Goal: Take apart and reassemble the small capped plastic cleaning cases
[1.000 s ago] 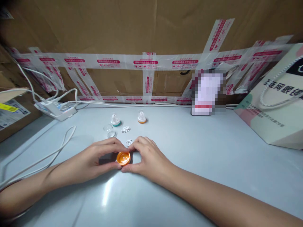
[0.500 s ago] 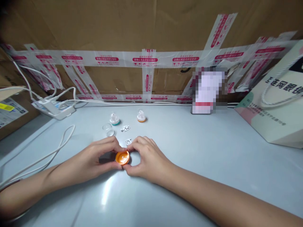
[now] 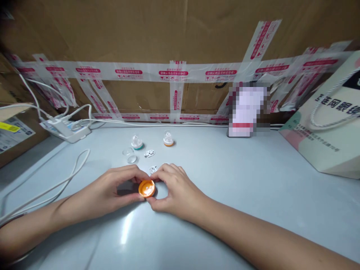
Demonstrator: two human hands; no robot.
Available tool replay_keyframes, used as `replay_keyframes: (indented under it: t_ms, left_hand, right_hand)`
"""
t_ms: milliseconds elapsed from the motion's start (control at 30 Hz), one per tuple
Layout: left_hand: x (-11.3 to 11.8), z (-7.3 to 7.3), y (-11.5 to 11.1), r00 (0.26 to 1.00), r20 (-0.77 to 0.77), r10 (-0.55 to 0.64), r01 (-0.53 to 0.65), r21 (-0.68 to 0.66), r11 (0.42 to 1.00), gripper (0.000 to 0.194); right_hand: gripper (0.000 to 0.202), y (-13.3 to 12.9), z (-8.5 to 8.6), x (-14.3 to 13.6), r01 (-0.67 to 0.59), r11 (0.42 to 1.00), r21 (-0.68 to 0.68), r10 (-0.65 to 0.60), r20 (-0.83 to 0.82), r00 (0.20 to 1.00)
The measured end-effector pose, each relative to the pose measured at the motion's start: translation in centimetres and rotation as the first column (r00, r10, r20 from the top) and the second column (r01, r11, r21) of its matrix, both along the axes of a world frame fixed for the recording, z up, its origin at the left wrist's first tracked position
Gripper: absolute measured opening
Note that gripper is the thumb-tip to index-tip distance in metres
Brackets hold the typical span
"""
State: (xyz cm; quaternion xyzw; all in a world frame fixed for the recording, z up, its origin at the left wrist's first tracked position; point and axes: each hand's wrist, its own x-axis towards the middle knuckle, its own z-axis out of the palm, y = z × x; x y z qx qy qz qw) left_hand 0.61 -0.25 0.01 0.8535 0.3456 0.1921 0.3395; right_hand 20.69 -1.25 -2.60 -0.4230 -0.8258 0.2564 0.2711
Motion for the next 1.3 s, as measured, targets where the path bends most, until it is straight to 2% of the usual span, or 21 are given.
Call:
replay_keyframes:
  t_ms: [100, 200, 300, 400, 500, 600, 767, 867, 1100, 1300]
  left_hand:
    - [0.1, -0.1, -0.2, 0.999, 0.02, 0.03, -0.029, -0.031, 0.999, 0.02]
    - [0.2, -0.1, -0.2, 0.998, 0.035, 0.047, -0.045, -0.063, 0.997, 0.018]
    - [0.1, 0.3, -0.1, 0.998, -0.003, 0.062, -0.062, -0.039, 0.997, 0.021]
    - [-0.5, 1.0, 0.2, 0.997, -0.054, 0.059, -0.058, 0.023, 0.998, 0.029]
    - [-1.0, 1.3, 0.8, 0.996, -0.045, 0.076, -0.071, 0.098, 0.993, 0.023]
    - [-0.9, 0.8, 1.6, 0.996, -0.026, 0.088, -0.081, 0.207, 0.975, 0.021]
    - [0.1, -0.7, 2.5, 0.994, -0.103, -0.046, 0.077, 0.324, 0.943, 0.034]
    - [0.6, -1.3, 2.6, 0.989, -0.13, -0.069, 0.111, 0.357, 0.927, 0.028]
    - [0.2, -1.5, 2.7, 0.996, -0.092, -0.023, 0.061, 0.429, 0.901, 0.02]
    - [-0.6, -1.0, 2.1, 0.999, -0.036, 0.037, -0.02, 0.381, 0.924, 0.011]
  right_hand:
    - [0.036, -0.1, 0.3, 0.1, -0.003, 0.999, -0.047, 0.002, -0.038, 0.999]
    - [0.034, -0.2, 0.5, 0.1, 0.015, 0.997, -0.077, -0.02, -0.069, 0.997]
    - [0.025, -0.3, 0.6, 0.1, 0.016, 0.996, -0.089, -0.022, -0.071, 0.997]
    - [0.029, -0.4, 0.7, 0.3, 0.027, 0.991, -0.129, -0.046, -0.142, 0.989]
    - [0.023, 0.0, 1.1, 0.9, 0.134, 0.976, -0.171, -0.175, -0.256, 0.951]
    - [0.021, 1.0, 1.4, 1.7, 0.273, 0.942, -0.194, -0.323, -0.311, 0.894]
    - [0.024, 2.7, 1.2, 2.4, 0.372, 0.898, -0.234, -0.43, -0.295, 0.853]
    - [0.023, 3.0, 0.9, 2.4, 0.353, 0.904, -0.24, -0.411, -0.261, 0.873]
    - [0.019, 3.1, 0.8, 2.2, 0.331, 0.932, -0.15, -0.351, -0.132, 0.927]
    - [0.015, 6.1, 1.3, 0.8, 0.227, 0.972, -0.064, -0.231, -0.07, 0.97]
